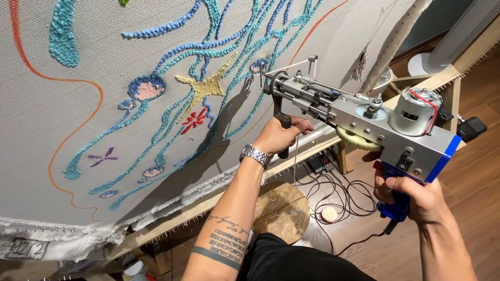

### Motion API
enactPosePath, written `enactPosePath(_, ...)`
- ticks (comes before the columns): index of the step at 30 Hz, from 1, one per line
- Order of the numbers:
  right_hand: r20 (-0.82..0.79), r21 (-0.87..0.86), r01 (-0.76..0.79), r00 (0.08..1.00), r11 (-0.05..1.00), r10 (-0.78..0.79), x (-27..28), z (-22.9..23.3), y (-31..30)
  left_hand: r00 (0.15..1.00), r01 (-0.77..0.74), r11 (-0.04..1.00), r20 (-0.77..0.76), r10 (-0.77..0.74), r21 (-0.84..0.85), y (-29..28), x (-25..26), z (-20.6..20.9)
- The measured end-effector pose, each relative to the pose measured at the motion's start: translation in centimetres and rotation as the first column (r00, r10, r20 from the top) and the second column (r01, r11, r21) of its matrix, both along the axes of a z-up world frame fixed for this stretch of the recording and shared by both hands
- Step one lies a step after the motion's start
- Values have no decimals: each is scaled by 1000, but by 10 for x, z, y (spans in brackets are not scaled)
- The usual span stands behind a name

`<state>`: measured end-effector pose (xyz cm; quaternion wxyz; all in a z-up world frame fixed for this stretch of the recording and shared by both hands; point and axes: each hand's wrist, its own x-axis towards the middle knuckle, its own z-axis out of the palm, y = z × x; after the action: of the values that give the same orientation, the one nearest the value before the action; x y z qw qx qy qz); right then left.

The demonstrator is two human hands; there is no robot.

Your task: Using a tufting gun to create a patterned rug on a large canvas frame.

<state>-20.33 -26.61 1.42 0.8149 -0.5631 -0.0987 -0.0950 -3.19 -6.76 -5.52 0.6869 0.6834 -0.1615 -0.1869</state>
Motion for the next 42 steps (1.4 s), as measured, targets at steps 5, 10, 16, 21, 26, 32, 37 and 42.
enactPosePath(5,8,13,-20,1000,1000,20,1,-2,0,1000,-19,999,18,18,50,1,-3,8)
enactPosePath(10,21,20,-50,999,999,49,5,-5,-8,1000,-24,997,-15,23,-69,-2,-12,20)
enactPosePath(16,29,-82,-104,994,991,106,10,-12,-29,997,-78,996,1,78,-35,5,-28,47)
enactPosePath(21,-330,51,-98,938,994,109,13,-20,-40,991,-6,964,128,-29,266,4,-21,39)
enactPosePath(26,-324,37,-120,938,992,126,14,-28,-44,994,15,967,101,-42,254,3,-23,44)
enactPosePath(32,-322,39,-126,937,991,132,15,-28,-44,998,17,968,61,-33,249,2,-22,47)
enactPosePath(37,-307,21,-101,946,995,102,17,-43,-53,997,5,962,78,-27,272,2,-24,53)
enactPosePath(42,-296,88,-111,946,990,133,18,-41,-52,998,18,972,53,-32,236,2,-25,53)
